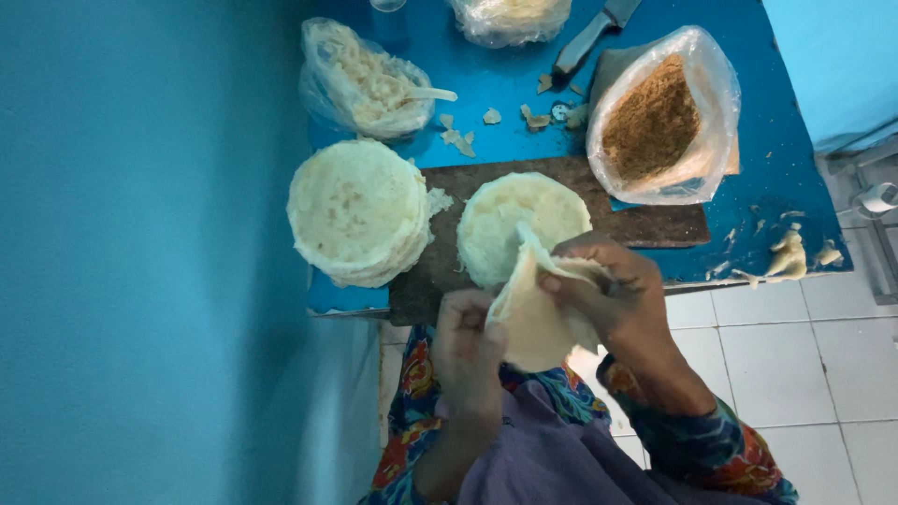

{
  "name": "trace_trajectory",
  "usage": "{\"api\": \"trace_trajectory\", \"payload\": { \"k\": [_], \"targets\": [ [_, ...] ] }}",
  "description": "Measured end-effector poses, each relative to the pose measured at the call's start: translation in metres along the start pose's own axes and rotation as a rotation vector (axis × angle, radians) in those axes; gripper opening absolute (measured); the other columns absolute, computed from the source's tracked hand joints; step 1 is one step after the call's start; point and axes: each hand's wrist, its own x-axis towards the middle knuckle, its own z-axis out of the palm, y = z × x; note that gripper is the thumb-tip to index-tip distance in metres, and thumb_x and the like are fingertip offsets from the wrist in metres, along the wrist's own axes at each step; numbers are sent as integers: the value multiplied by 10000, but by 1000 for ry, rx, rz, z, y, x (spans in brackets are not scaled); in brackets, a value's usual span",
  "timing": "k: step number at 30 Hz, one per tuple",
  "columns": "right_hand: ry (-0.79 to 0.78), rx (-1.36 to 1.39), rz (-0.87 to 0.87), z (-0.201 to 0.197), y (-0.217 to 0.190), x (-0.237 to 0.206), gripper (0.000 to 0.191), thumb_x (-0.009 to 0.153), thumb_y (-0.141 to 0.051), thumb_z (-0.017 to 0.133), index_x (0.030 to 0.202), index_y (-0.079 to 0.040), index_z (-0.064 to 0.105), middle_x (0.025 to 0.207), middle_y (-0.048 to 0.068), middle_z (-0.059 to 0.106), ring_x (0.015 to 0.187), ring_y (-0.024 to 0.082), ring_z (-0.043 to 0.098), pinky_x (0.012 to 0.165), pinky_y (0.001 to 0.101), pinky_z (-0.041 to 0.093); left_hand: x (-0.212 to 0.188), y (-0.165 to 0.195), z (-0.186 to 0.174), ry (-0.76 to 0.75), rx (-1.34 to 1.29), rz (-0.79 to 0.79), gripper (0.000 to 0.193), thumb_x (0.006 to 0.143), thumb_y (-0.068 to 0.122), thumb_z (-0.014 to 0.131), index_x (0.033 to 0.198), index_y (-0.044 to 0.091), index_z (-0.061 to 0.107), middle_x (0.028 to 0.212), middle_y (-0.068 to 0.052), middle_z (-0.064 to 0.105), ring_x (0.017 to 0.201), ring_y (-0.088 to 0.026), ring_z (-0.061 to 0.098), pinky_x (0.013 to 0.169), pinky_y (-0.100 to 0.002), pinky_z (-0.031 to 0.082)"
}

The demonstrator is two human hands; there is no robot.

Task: The person sits at a small blue table and peels the thin outer skin off round steamed cakes by hand, one cake at a time, placing the peeled cake on a stack and dropping the removed skin aside. A knife and a bag of brown sugar sit on the table.

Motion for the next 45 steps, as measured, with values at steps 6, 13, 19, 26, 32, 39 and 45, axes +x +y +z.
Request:
{"api": "trace_trajectory", "payload": {
  "k": [6, 13, 19, 26, 32, 39, 45],
  "targets": [
    [-227, -207, -320, -12, 5, -5, 251, 833, 30, 736, 1062, -73, 731, 1002, 34, 765, 857, 108, 725, 697, 246, 589, 1, -2, -11, 3, 292, -284, 354, 1018, 276, 706, 1124, -62, 699, 938, -83, 599, 848, -121, 537, 724, -289, 447],
    [112, 314, 5, -15, 15, 14, 255, 859, -10, 696, 1079, -132, 649, 944, -1, 679, 794, 78, 652, 650, 234, 553, -6, -20, -9, 243, 156, -143, 379, 1010, 328, 624, 1113, -26, 716, 958, -46, 740, 835, -93, 650, 724, -268, 533],
    [123, 92, -98, -27, 19, 16, 42, 948, -22, 668, 985, -39, 660, 862, 14, 665, 679, 89, 592, 587, 239, 467, -2, -19, -8, 418, 25, -108, 431, 986, 338, 634, 1209, -29, 674, 1087, -120, 742, 949, -194, 713, 815, -350, 579],
    [210, 463, -58, -55, 29, 32, 72, 961, -37, 690, 1020, -27, 650, 927, 55, 700, 767, 124, 651, 712, 277, 540, -2, -32, -11, 542, -348, 81, 452, 1001, 307, 629, 1331, 11, 537, 1276, -172, 641, 1187, -317, 641, 1033, -483, 513],
    [277, 594, -73, -77, 25, 32, 184, 919, -33, 648, 1100, -46, 680, 1022, 79, 737, 867, 167, 720, 817, 312, 601, -1, -26, -38, 459, -686, -21, 450, 1025, 412, 484, 1262, 41, 580, 1194, -146, 669, 1077, -310, 674, 920, -483, 561],
    [120, 301, 60, -92, -6, 33, 178, 1060, -191, 598, 1143, -35, 621, 965, 63, 682, 794, 133, 657, 672, 271, 540, 5, 8, -80, 97, 111, 16, 413, 1066, 408, 558, 1169, 20, 657, 951, -79, 643, 854, -174, 614, 751, -328, 514],
    [-32, 274, 82, -51, -22, 51, 231, 1049, -224, 572, 1180, -35, 601, 953, 57, 644, 782, 144, 638, 660, 285, 547, 7, 31, -43, -317, 502, -115, 409, 944, 246, 734, 1303, 66, 656, 815, -64, 689, 716, -149, 646, 642, -285, 524]
  ]
}}
